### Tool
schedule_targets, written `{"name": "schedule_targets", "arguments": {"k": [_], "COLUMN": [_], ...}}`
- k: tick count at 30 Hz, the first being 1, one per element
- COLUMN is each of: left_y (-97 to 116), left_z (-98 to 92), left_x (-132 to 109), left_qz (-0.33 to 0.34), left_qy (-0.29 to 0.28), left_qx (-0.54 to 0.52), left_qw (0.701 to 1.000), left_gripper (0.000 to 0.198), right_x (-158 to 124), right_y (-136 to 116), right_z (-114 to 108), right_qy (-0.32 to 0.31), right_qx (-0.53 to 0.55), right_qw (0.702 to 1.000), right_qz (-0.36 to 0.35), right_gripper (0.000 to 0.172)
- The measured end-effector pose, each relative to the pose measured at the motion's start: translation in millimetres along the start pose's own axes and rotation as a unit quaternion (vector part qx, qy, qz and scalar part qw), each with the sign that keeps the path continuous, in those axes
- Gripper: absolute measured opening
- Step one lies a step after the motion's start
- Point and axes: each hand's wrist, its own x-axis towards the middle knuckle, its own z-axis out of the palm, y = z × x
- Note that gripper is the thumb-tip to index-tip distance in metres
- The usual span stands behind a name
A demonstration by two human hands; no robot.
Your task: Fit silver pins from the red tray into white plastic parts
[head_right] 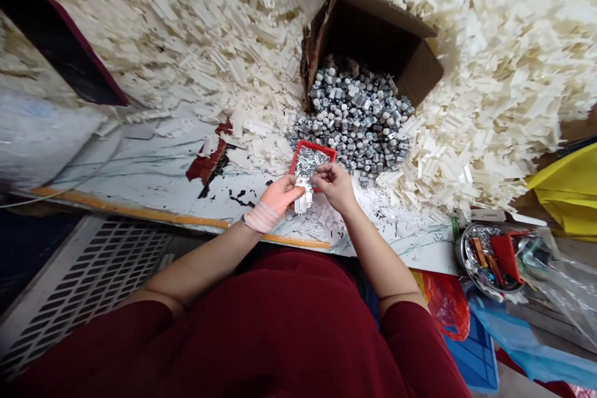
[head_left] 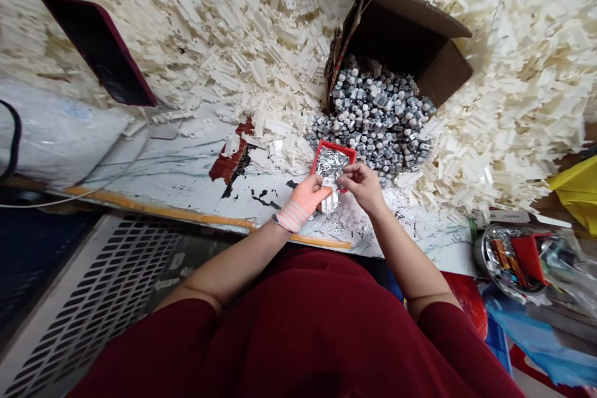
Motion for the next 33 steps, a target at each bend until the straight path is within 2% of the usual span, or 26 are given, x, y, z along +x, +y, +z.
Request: {"name": "schedule_targets", "arguments": {"k": [3,6,8,10,13,16,21,25,30,33], "left_y": [3,5,4,1,-5,-9,-10,-10,-13,-14], "left_z": [1.2,1.6,0.7,-0.9,-3.6,-4.4,-2.0,-1.7,-3.3,-3.4], "left_x": [-5,-9,-10,-10,-9,-9,-11,-14,-17,-19], "left_qz": [0.003,0.012,0.015,0.013,0.005,-0.016,-0.041,-0.056,-0.052,-0.045], "left_qy": [-0.001,0.006,0.010,0.008,-0.003,-0.022,-0.039,-0.048,-0.068,-0.069], "left_qx": [0.010,0.051,0.080,0.093,0.063,0.007,-0.048,-0.059,-0.048,-0.040], "left_qw": [1.000,0.999,0.997,0.996,0.998,1.000,0.997,0.996,0.995,0.996], "left_gripper": [0.023,0.021,0.020,0.020,0.021,0.025,0.029,0.030,0.030,0.029], "right_x": [-6,-14,-17,-18,-17,-19,-29,-33,-37,-39], "right_y": [-4,-8,-8,-4,3,5,0,-1,-6,-7], "right_z": [1,4,7,9,10,12,15,13,11,10], "right_qy": [0.014,0.021,0.012,0.000,-0.002,-0.005,0.004,-0.014,-0.023,-0.036], "right_qx": [-0.115,-0.256,-0.303,-0.278,-0.142,-0.058,-0.148,-0.113,-0.206,-0.196], "right_qw": [0.991,0.956,0.940,0.952,0.989,0.998,0.988,0.993,0.976,0.979], "right_qz": [-0.063,-0.141,-0.158,-0.131,-0.052,-0.017,-0.043,-0.026,-0.061,-0.042], "right_gripper": [0.021,0.009,0.005,0.008,0.020,0.028,0.019,0.024,0.017,0.017]}}
